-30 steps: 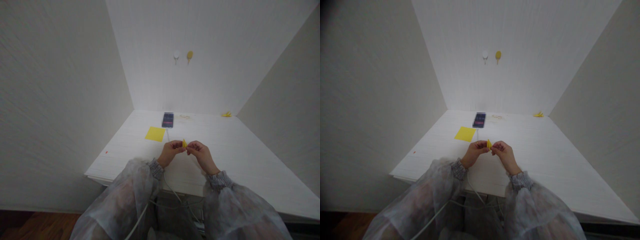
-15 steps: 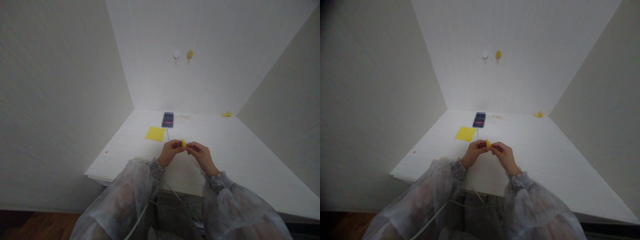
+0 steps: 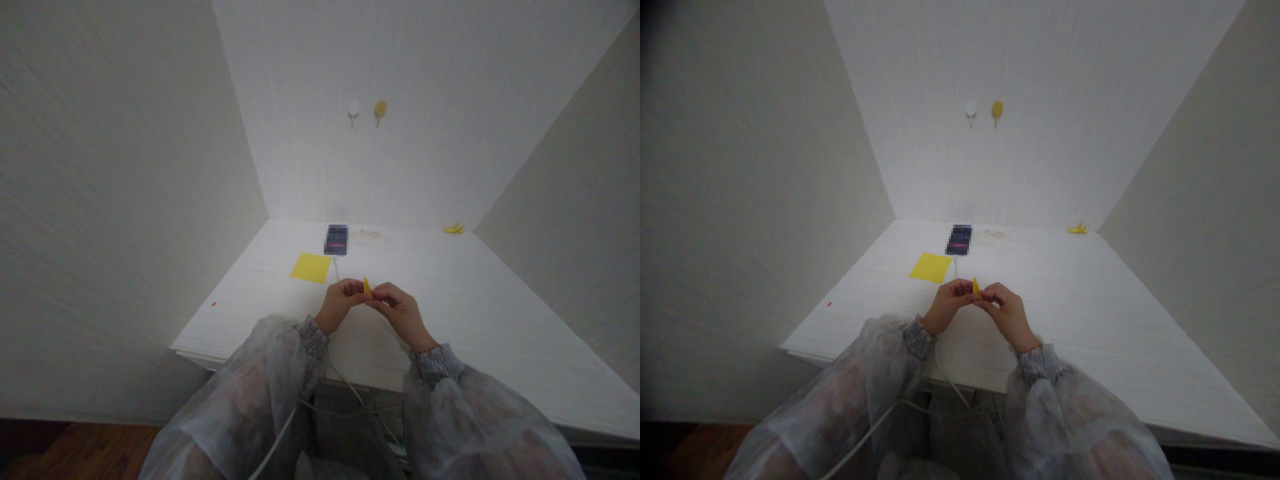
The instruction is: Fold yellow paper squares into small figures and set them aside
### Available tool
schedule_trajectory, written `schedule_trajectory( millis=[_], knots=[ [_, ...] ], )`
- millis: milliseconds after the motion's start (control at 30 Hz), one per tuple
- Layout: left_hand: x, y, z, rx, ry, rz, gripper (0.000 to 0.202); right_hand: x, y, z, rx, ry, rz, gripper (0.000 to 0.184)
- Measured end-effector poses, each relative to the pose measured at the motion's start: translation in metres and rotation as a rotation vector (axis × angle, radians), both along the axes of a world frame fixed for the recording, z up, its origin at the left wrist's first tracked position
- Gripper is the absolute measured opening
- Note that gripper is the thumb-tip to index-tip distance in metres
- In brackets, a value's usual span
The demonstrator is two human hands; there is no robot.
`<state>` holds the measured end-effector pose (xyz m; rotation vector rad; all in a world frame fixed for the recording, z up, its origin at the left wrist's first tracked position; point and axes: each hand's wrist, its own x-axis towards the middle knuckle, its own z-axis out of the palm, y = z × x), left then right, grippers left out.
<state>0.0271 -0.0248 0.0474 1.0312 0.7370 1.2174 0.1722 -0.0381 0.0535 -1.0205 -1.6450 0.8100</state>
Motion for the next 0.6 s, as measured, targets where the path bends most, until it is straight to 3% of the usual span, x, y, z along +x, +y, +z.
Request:
schedule_trajectory(
  millis=[600],
  knots=[
    [-0.004, -0.001, 0.000, 0.042, 0.023, 0.002, 0.026, 0.000, -0.003, 0.009, -0.237, 0.185, 0.030, 0.007]
  ],
)
